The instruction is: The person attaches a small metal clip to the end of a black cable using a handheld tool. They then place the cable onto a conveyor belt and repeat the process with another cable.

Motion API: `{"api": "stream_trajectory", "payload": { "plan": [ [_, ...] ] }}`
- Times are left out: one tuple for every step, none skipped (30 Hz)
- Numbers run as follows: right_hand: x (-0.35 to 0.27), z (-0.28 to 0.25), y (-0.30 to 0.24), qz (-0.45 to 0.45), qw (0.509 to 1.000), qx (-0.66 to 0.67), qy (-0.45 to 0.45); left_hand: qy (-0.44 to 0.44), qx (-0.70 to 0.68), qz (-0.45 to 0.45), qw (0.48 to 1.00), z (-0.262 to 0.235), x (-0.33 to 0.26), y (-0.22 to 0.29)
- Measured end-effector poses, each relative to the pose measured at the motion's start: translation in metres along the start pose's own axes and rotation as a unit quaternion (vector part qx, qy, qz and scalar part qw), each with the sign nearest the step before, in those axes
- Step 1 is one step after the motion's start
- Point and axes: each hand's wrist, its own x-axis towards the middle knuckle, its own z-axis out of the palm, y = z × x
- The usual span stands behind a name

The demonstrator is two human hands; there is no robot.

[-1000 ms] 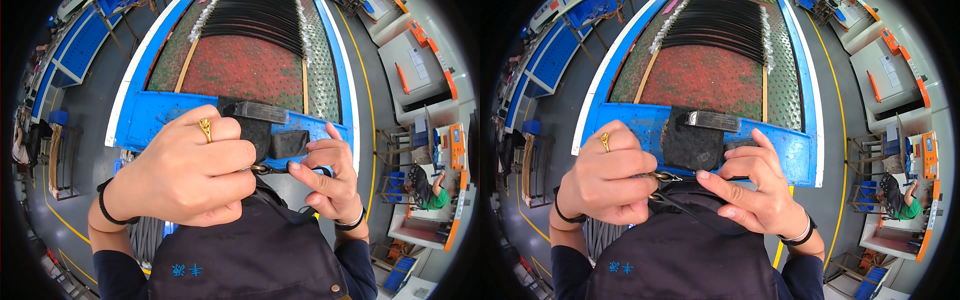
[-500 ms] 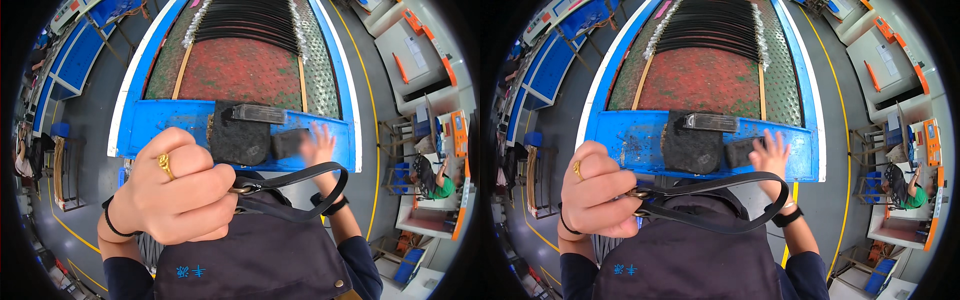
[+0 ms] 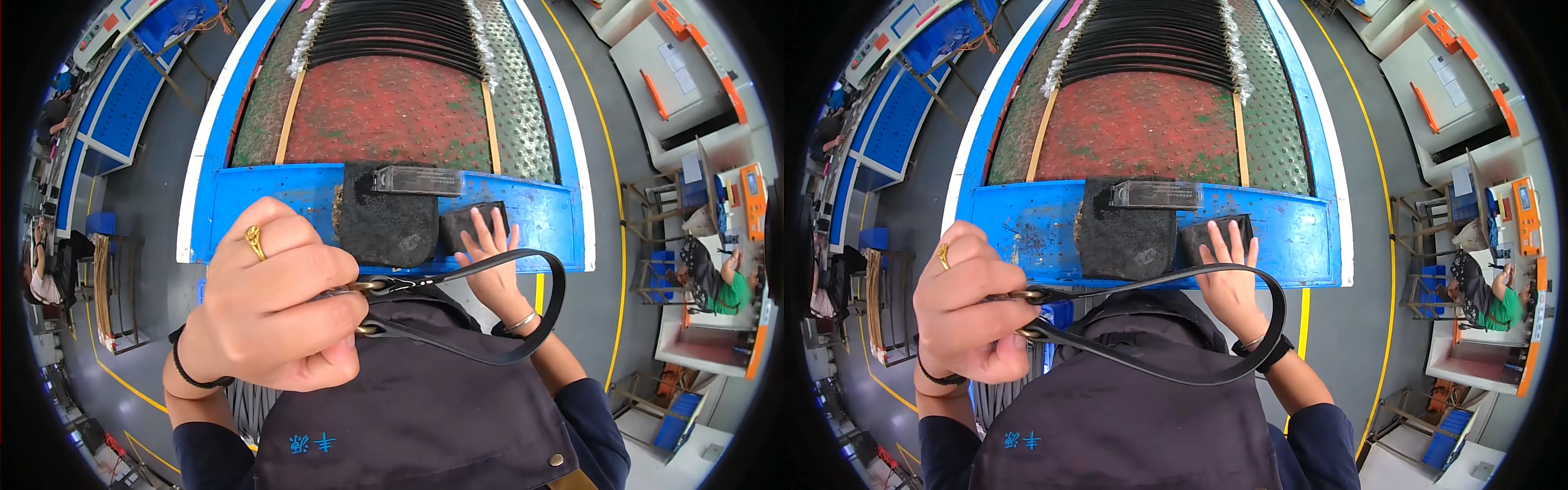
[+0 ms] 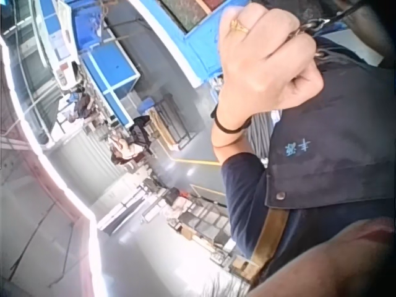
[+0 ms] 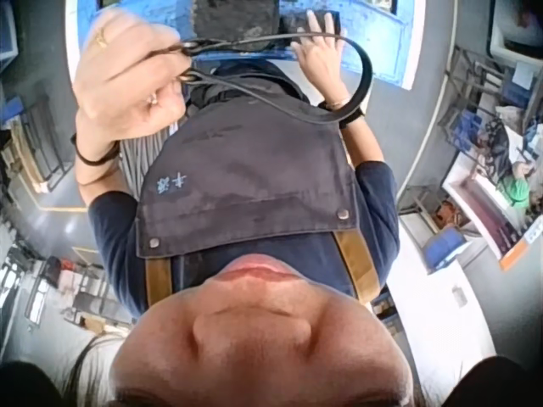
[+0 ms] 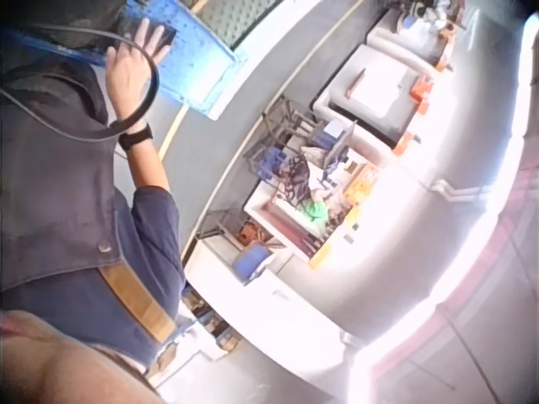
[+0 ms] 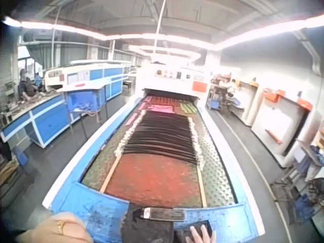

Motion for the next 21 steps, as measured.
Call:
{"api": "stream_trajectory", "payload": {
  "plan": [
    [-0.003,0.008,0.004,-0.007,1.0,0.004,-0.029,0.001,-0.004,-0.003,1.0,0.0,0.0,0.0],
    [-0.009,0.019,0.007,-0.011,0.999,0.003,-0.04,-0.001,-0.004,-0.001,1.0,0.0,0.0,0.0],
    [-0.006,0.02,0.005,-0.019,0.998,0.002,-0.051,-0.001,-0.002,-0.003,1.0,0.0,-0.001,0.0],
    [-0.004,0.016,0.008,-0.011,0.998,0.047,-0.051,-0.002,0.0,-0.006,1.0,0.0,-0.002,0.0],
    [0.005,0.013,0.012,0.001,0.998,0.066,-0.015,0.008,0.001,-0.013,1.0,0.001,-0.004,-0.001],
    [0.015,0.005,0.014,0.01,0.997,0.075,0.005,0.017,0.002,-0.021,1.0,0.001,-0.008,-0.002],
    [0.025,-0.002,0.018,0.022,0.996,0.08,0.03,0.027,0.0,-0.024,0.999,0.002,-0.01,-0.004],
    [0.036,0.001,0.024,0.025,0.994,0.096,0.05,0.036,-0.018,-0.057,0.998,0.003,-0.015,-0.005],
    [0.047,0.005,0.033,0.031,0.991,0.11,0.073,0.044,-0.038,-0.087,0.994,0.004,-0.02,-0.006],
    [0.057,0.012,0.039,0.033,0.987,0.127,0.094,0.052,-0.056,-0.121,0.99,0.003,-0.026,-0.005],
    [0.066,0.019,0.044,0.031,0.988,0.129,0.085,0.054,-0.06,-0.145,0.986,0.0,-0.029,-0.003],
    [0.075,0.027,0.046,0.035,0.977,0.201,0.058,0.058,-0.064,-0.171,0.981,-0.002,-0.034,-0.001],
    [0.081,0.034,0.047,0.04,0.961,0.271,0.03,0.063,-0.068,-0.197,0.976,-0.004,-0.038,0.001],
    [0.081,0.036,0.05,0.058,0.956,0.287,0.011,0.05,-0.086,-0.223,0.97,-0.007,-0.041,0.002],
    [0.086,0.034,0.045,0.068,0.95,0.305,-0.011,0.056,-0.087,-0.227,0.968,-0.009,-0.045,0.002],
    [0.091,0.033,0.042,0.079,0.943,0.322,-0.034,0.063,-0.089,-0.232,0.967,-0.008,-0.048,0.002],
    [0.091,0.042,0.049,0.064,0.943,0.326,-0.002,0.07,-0.09,-0.236,0.965,-0.009,-0.05,0.002],
    [0.095,0.041,0.045,0.061,0.934,0.353,0.003,0.068,-0.093,-0.242,0.963,-0.013,-0.052,0.003],
    [0.096,0.038,0.041,0.061,0.923,0.379,0.008,0.078,-0.091,-0.243,0.963,-0.014,-0.054,0.004],
    [0.098,0.033,0.037,0.075,0.909,0.409,-0.011,0.088,-0.088,-0.244,0.962,-0.014,-0.056,0.005],
    [0.097,0.027,0.035,0.052,0.918,0.393,0.0,0.097,-0.09,-0.24,0.962,-0.013,-0.057,0.004]
  ]
}}
